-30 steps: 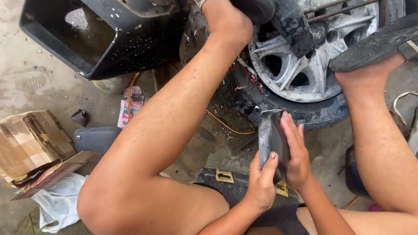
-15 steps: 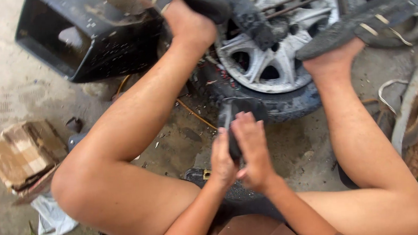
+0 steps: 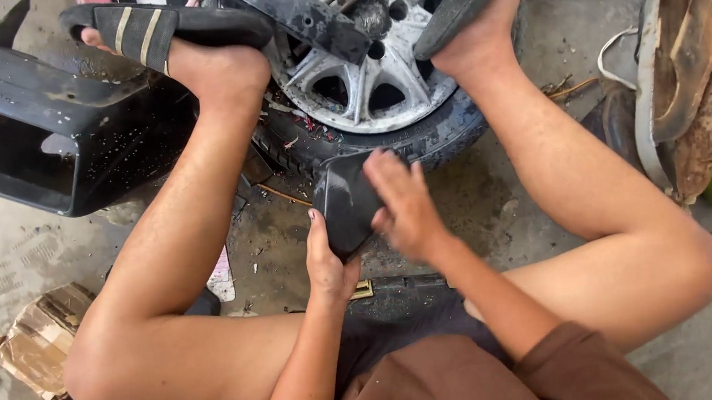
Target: The person sits on the ground and sands a black plastic part using a sanding block. They repeatedly dip the sanding block into a pink bucket of water and continue sanding the part's surface.
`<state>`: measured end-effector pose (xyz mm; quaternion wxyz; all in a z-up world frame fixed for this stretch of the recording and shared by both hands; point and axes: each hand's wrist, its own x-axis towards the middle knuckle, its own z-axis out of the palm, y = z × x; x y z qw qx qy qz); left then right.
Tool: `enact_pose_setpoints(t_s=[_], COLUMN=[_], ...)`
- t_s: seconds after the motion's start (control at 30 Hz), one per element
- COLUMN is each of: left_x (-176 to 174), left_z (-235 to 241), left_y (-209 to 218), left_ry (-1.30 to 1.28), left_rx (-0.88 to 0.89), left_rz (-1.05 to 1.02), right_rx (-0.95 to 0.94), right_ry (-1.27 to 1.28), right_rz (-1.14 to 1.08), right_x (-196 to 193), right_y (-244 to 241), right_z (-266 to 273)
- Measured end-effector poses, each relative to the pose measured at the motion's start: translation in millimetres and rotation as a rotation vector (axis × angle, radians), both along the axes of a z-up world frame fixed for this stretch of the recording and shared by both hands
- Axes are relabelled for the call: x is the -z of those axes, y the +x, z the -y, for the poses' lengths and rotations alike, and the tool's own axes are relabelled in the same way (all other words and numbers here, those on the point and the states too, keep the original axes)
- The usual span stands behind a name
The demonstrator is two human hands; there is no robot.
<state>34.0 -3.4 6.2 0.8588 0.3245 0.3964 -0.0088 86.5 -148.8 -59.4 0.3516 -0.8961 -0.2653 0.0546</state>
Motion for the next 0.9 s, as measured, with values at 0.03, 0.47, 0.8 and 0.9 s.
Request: enact_pose_setpoints(t_s=[0.03, 0.47, 0.8, 0.9], left_x=[4, 4, 36, 43], left_z=[3, 19, 13, 12], left_y=[0, -9, -12, -7], left_ry=[0.002, 0.136, -0.272, -0.279], left_rx=[-0.002, -0.121, -0.313, -0.313], left_rz=[-0.004, -0.029, -0.304, -0.368], right_rx=[-0.002, -0.182, -0.276, -0.127], right_ry=[0.002, -0.052, -0.088, -0.271], right_rz=[-0.004, -0.004, 0.058, 0.152], right_x=[-6, -40, -40, -9], right_y=[-1, -30, -59, -20], right_z=[-2, -14, -27, 7])
